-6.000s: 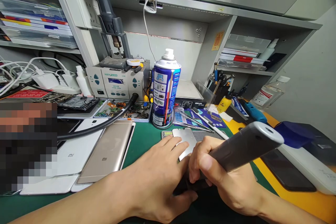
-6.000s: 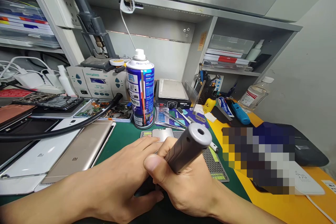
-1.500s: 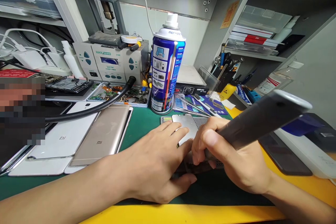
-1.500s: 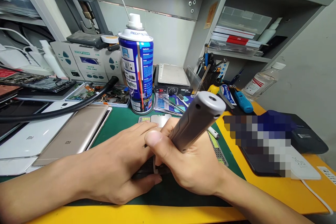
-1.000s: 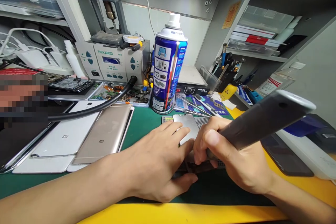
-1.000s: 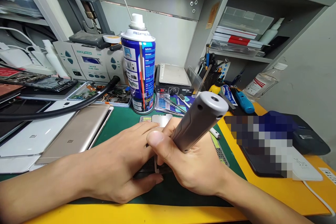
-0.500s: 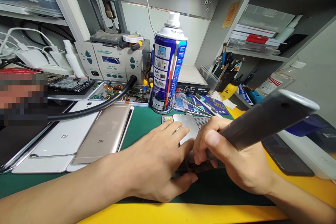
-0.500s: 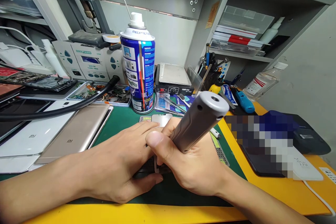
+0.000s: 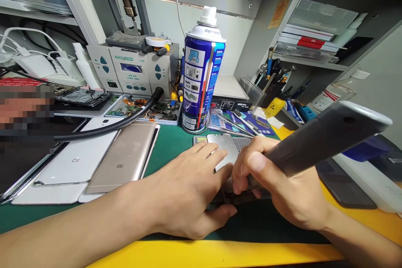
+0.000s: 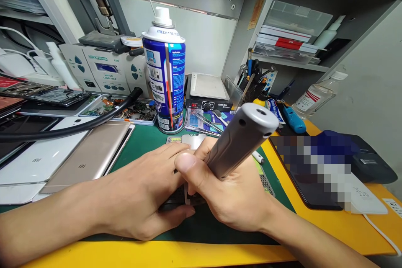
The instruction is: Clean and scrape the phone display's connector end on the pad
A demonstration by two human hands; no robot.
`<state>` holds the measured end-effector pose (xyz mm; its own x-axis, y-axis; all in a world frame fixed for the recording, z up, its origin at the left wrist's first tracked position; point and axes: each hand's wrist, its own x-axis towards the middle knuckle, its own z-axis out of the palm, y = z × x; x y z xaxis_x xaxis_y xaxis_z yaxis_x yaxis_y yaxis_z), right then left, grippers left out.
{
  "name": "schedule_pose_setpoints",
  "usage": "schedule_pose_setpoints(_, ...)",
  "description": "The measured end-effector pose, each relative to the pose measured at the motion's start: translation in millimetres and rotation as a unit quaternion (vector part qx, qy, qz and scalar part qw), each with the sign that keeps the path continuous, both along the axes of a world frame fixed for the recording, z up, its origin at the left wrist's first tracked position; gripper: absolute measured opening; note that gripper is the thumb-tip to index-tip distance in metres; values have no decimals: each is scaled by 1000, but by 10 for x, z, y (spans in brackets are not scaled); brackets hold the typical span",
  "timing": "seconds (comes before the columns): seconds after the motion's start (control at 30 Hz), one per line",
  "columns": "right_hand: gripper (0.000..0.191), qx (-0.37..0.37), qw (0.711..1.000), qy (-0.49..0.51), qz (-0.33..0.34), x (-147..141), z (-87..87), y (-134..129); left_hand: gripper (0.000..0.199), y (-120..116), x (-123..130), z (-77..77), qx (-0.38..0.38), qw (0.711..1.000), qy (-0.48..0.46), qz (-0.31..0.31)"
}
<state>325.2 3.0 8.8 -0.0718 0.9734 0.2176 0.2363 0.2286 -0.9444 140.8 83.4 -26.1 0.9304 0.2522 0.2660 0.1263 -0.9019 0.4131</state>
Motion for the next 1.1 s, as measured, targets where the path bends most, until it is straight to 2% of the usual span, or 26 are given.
schedule_pose_setpoints(1.1, 55, 28, 1000, -3, -12, -10, -26, 43, 23, 21, -8, 6, 13, 1000, 8, -2)
